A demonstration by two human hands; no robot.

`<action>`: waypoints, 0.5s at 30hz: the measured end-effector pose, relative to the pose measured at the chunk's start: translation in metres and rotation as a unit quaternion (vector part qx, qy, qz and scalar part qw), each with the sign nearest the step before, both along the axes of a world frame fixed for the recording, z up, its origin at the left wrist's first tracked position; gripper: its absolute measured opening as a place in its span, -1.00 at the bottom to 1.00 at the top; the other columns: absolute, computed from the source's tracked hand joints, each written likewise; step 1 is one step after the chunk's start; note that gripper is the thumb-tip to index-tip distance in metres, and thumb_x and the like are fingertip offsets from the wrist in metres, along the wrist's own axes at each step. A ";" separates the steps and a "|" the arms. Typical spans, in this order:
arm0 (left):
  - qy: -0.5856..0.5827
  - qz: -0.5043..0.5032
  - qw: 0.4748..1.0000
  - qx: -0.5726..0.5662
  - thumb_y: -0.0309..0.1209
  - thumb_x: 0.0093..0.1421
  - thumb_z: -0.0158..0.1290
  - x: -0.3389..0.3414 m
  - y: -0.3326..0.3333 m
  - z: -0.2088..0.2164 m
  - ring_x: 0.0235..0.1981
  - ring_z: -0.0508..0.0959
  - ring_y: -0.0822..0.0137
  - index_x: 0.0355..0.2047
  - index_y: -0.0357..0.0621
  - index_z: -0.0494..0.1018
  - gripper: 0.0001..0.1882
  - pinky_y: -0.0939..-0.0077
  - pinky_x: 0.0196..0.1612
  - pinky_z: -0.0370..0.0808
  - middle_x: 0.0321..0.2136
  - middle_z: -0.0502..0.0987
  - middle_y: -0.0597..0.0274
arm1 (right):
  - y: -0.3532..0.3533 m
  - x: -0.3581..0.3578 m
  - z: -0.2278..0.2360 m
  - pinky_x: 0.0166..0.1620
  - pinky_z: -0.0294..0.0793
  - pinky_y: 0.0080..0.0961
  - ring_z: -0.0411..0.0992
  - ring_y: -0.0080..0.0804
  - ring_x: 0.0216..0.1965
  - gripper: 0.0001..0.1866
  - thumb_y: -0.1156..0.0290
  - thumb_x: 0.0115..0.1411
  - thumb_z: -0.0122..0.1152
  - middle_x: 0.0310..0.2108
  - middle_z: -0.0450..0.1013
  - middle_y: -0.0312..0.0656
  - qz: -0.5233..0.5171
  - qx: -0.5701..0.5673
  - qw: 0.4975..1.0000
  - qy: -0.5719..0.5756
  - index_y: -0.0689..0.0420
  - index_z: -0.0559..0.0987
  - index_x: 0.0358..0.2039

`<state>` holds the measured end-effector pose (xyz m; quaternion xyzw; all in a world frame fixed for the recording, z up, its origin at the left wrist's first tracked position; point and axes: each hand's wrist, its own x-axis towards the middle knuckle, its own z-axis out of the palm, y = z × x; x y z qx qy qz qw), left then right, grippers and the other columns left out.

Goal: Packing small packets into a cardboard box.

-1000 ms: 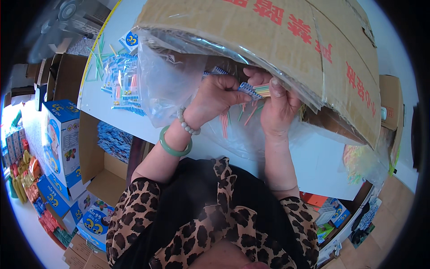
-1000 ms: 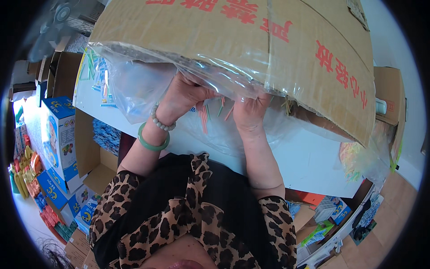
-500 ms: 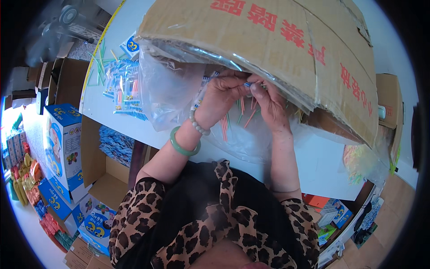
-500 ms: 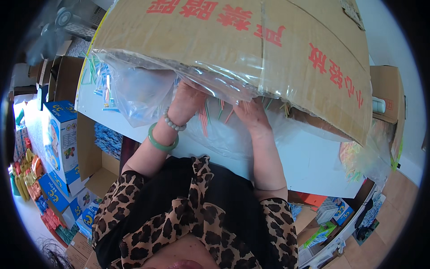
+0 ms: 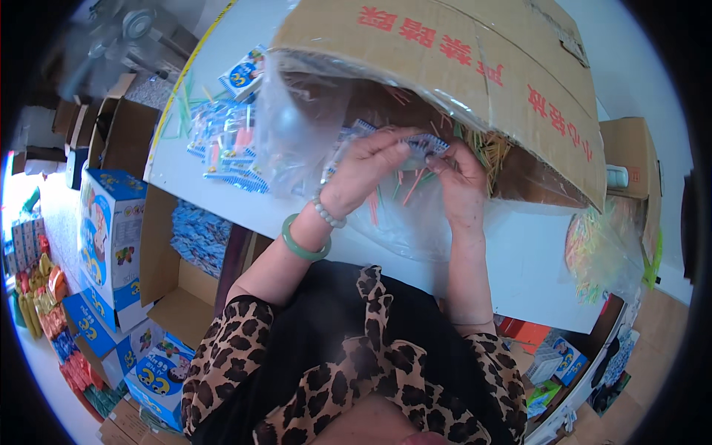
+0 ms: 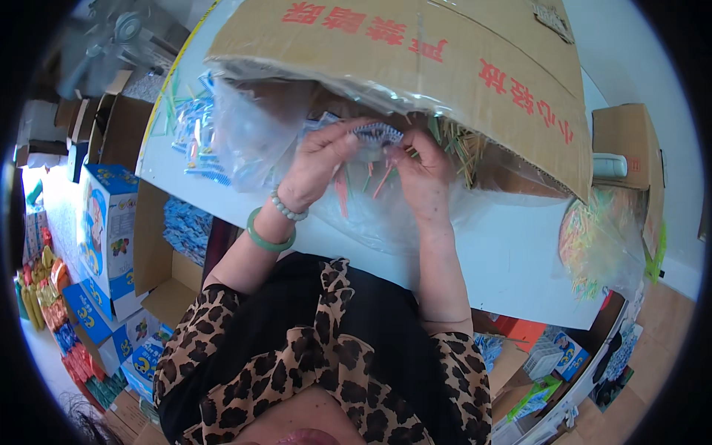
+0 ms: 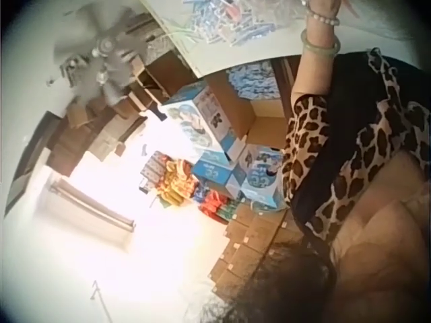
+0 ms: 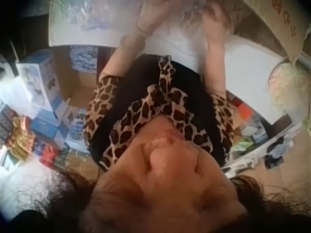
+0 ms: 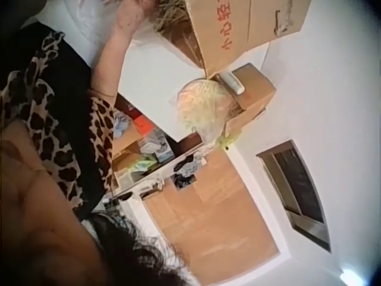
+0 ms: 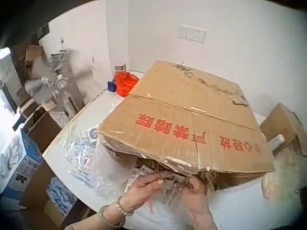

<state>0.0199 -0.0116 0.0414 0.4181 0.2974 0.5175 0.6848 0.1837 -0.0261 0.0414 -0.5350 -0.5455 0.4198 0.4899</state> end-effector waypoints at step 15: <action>0.279 0.205 0.933 0.100 -0.56 0.02 0.07 -0.129 -0.090 0.029 -0.50 0.44 0.47 -0.48 -0.26 0.51 -0.95 0.60 -0.44 0.34 -0.54 0.47 0.29 | -0.061 -0.154 -0.010 -0.38 0.36 -0.64 0.36 -0.64 -0.47 -0.84 0.47 0.08 0.13 -0.49 0.43 -0.32 0.261 -0.167 0.938 0.155 0.29 0.50 -0.35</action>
